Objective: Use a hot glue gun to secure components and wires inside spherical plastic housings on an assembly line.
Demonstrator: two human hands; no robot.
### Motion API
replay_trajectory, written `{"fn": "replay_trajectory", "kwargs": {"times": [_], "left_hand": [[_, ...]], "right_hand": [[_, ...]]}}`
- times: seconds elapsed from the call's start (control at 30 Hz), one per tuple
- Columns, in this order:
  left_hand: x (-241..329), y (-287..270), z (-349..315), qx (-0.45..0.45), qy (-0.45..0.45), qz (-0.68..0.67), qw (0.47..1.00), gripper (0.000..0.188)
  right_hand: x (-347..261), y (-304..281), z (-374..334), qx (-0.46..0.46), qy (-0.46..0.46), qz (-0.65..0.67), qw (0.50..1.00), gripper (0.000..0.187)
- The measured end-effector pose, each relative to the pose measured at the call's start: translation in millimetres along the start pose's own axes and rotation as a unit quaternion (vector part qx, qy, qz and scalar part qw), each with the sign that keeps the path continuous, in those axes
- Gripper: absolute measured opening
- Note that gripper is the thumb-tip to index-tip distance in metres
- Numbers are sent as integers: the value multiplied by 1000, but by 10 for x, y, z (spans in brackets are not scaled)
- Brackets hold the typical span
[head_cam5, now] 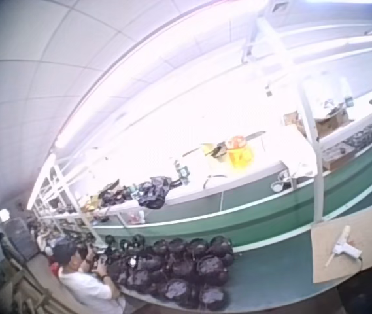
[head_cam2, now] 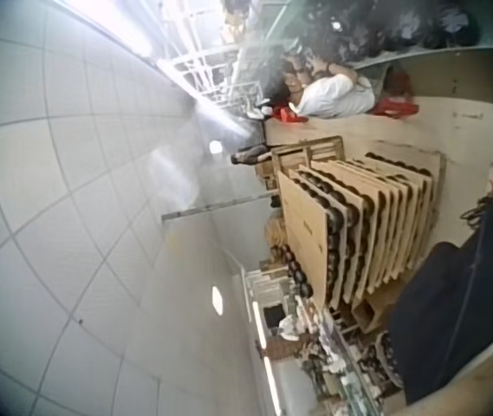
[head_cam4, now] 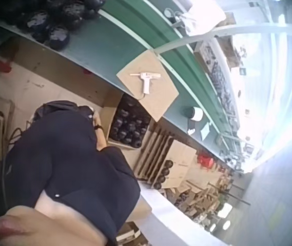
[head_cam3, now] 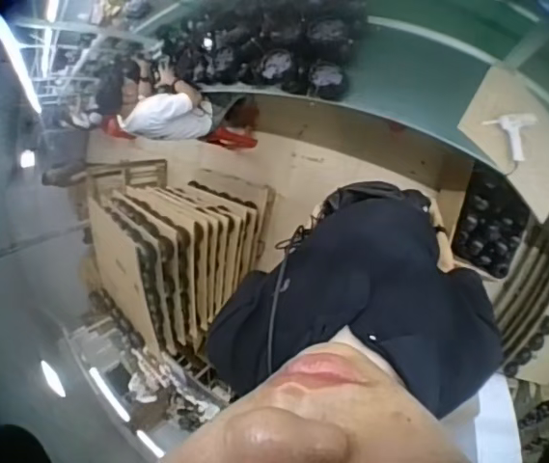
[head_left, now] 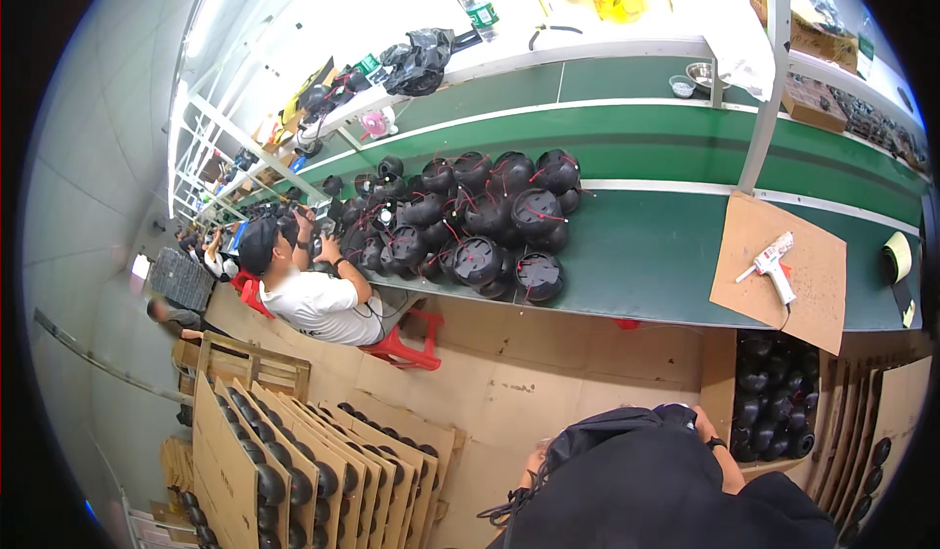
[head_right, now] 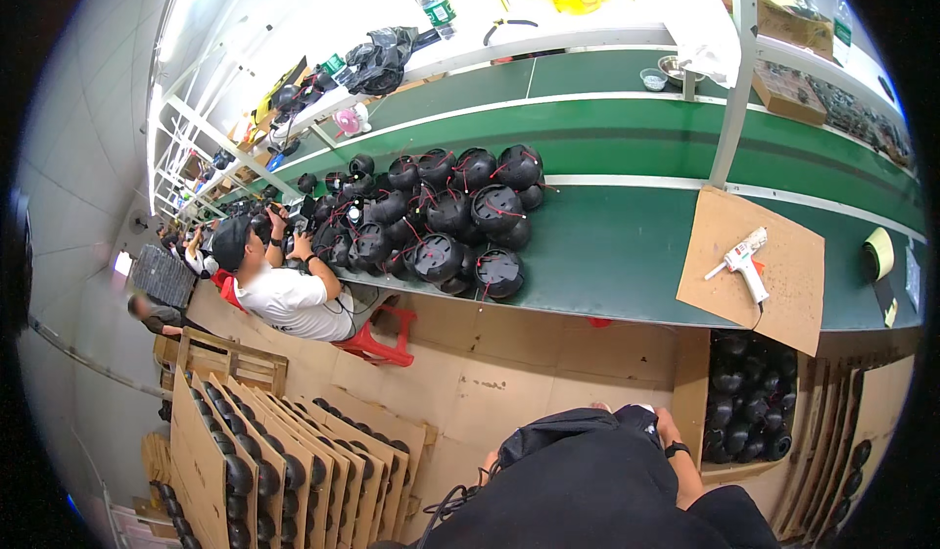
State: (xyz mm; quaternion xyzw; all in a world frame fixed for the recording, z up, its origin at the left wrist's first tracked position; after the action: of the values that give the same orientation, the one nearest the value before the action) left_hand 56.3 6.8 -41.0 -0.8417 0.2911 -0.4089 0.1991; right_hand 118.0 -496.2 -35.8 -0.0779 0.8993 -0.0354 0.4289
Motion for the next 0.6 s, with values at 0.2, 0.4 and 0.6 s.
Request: {"fn": "replay_trajectory", "kwargs": {"times": [0.2,0.4,0.6], "left_hand": [[-161,173,130,-19,-6,-18,1000,36],[-265,119,81,-16,-34,-35,999,37],[-115,207,119,-35,-39,-65,997,38]], "right_hand": [[299,-109,103,18,-6,23,1000,42],[84,15,-68,11,-20,83,996,48],[388,-200,57,37,-18,131,991,51]]}}
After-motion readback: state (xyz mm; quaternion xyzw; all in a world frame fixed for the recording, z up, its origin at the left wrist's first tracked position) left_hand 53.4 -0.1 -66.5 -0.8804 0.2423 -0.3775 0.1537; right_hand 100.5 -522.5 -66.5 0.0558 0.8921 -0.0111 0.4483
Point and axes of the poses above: each hand's wrist, its own z-axis towards the middle knuckle, its own y-axis out of the palm, x = y × z, the point moved 7 cm from there along z, towards the middle knuckle, and after that the axes turned 12 degrees about z, right-handed, at the moved point
